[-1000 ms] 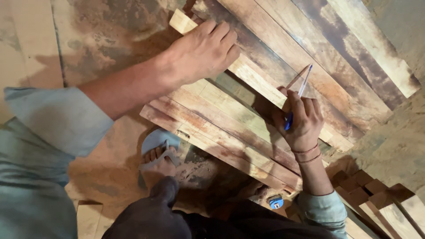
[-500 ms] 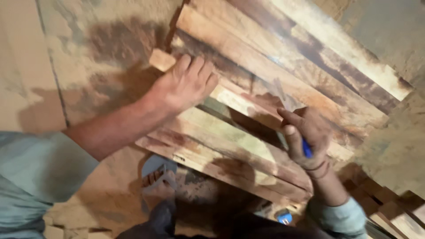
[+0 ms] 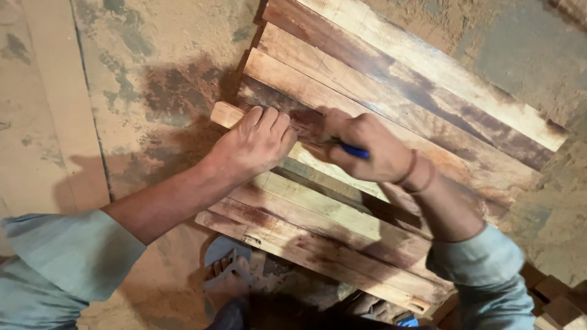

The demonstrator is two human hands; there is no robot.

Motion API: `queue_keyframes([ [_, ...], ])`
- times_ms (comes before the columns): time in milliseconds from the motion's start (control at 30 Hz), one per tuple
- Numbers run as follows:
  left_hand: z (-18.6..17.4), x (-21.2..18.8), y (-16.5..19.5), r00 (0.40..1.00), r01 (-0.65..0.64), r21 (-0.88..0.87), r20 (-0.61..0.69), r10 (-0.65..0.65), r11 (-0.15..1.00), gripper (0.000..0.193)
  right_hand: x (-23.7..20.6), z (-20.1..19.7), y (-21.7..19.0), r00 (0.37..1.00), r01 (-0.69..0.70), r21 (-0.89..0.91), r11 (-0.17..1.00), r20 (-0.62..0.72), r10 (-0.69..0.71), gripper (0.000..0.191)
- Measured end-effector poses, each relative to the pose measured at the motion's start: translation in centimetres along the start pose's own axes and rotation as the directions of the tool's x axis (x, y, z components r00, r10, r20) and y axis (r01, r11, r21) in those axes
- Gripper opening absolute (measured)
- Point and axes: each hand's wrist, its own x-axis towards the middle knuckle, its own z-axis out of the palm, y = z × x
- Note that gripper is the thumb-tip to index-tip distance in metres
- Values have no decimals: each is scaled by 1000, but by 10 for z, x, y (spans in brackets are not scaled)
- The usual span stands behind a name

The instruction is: The person places a thin wooden strip on a stack of planks and uses a pen to mark the wood repeatedly. The person adjusts the strip position and continues marking along the edges of the planks.

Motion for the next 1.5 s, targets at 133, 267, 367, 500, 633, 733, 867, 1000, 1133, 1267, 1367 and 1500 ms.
queue_keyframes([
  [133,7,-2,1,996,-27,15,86,26,1000,14,-35,-28,-34,950,-225,-234,946,164,267,22],
  [267,28,-6,6,983,-19,-131,178,42,991,14,-117,-30,-93,855,-440,-100,892,-350,383,23],
  [367,46,-11,9,957,-80,-62,273,94,995,36,-182,0,-108,538,-705,-67,706,-699,471,22],
  [500,47,-28,14,943,278,-382,-68,-327,881,65,-266,55,-76,141,-935,1,355,-916,374,32],
  [633,16,-55,48,493,787,-547,279,-824,285,122,-327,105,-35,-101,-674,400,621,-883,458,36],
  [733,15,-57,61,187,729,-525,770,-610,-440,100,-338,122,-13,-87,-645,339,685,-923,374,32],
  [867,32,-61,58,494,499,-859,174,-852,114,71,-332,123,-9,-153,-635,398,662,-905,398,37],
  [1000,34,-91,57,499,563,-817,216,-839,125,77,-339,137,-27,-192,-750,385,538,-905,380,45],
  [1133,30,-117,67,495,643,-741,211,-843,192,76,-347,159,-37,-183,-723,398,565,-898,399,47],
  [1267,29,-127,77,507,618,-756,171,-845,218,77,-344,156,-43,-173,-744,399,536,-890,422,50],
  [1367,20,-126,77,473,636,-741,155,-867,214,85,-332,143,-58,-109,-875,252,413,-934,340,52],
  [1500,-9,-117,71,732,621,-393,-19,-681,678,97,-289,148,-79,250,-831,-117,544,-952,178,43],
])
